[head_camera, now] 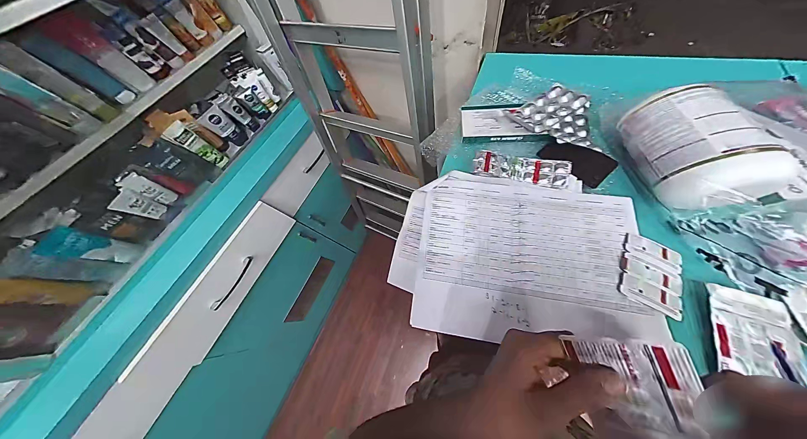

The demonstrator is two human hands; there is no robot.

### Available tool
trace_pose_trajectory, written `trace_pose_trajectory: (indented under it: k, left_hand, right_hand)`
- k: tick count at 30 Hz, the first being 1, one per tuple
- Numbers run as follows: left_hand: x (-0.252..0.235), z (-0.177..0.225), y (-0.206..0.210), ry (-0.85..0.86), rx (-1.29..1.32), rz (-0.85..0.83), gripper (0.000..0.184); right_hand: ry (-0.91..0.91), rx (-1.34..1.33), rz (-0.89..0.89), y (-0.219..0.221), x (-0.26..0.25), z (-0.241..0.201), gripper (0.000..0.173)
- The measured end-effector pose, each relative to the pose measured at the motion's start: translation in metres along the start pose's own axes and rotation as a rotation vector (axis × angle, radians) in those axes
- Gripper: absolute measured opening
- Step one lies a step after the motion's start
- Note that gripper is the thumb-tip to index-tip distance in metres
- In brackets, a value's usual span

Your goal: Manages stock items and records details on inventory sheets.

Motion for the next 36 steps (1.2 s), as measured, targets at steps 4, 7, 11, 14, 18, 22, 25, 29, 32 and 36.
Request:
trace_pose_trajectory:
  k: [4, 7, 11, 14, 18, 22, 25, 29, 32, 36]
  left_hand:
    - [0.001, 0.022, -0.013, 0.039, -0.212, -0.109, 0.025]
    - [-0.002, 0.019, -0.017, -0.046, -0.495, -0.189, 0.027]
    - [-0.008, 0.01, -0.023, -0.118, -0.763, -0.275, 0.031]
    - [-0.013, 0.008, -0.027, -0.142, -0.812, -0.316, 0.031]
    - [-0.016, 0.003, -0.033, -0.157, -0.829, -0.328, 0.035]
    - [-0.016, -0.003, -0.038, -0.175, -0.9, -0.327, 0.04]
    - [-0.015, -0.006, -0.037, -0.167, -0.946, -0.326, 0.039]
    - [-0.015, -0.005, -0.038, -0.138, -0.962, -0.309, 0.036]
    - [-0.015, -0.006, -0.039, -0.143, -0.956, -0.323, 0.038]
    - [-0.015, -0.008, -0.039, -0.15, -0.975, -0.35, 0.04]
  right_hand:
    - [0.174, -0.173, -0.032, 0.031, -0.022, 0.026, 0.061]
    - [0.203, -0.039, -0.032, 0.056, -0.035, 0.04, 0.052]
    - [0.209, 0.096, 0.02, 0.077, -0.052, 0.044, 0.027]
    - [0.195, 0.089, 0.02, 0.088, -0.059, 0.049, 0.02]
    - [0.177, 0.128, 0.071, 0.091, -0.057, 0.057, 0.012]
    - [0.168, 0.242, 0.058, 0.096, -0.054, 0.059, 0.016]
    - [0.169, 0.232, 0.047, 0.098, -0.053, 0.061, 0.016]
    - [0.156, 0.234, 0.034, 0.101, -0.055, 0.061, 0.012]
    - [0.148, 0.251, 0.02, 0.103, -0.055, 0.062, 0.013]
    - [0.132, 0.309, 0.009, 0.106, -0.056, 0.062, 0.014]
Point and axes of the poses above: each hand's wrist, its own x-axis away from the middle knuckle, its own y-axis out of the palm, z = x × y, the point moved 10 cm from there along -x, towards the middle knuckle, and after that the axes turned 14 degrees about x, right-handed, at the moved point
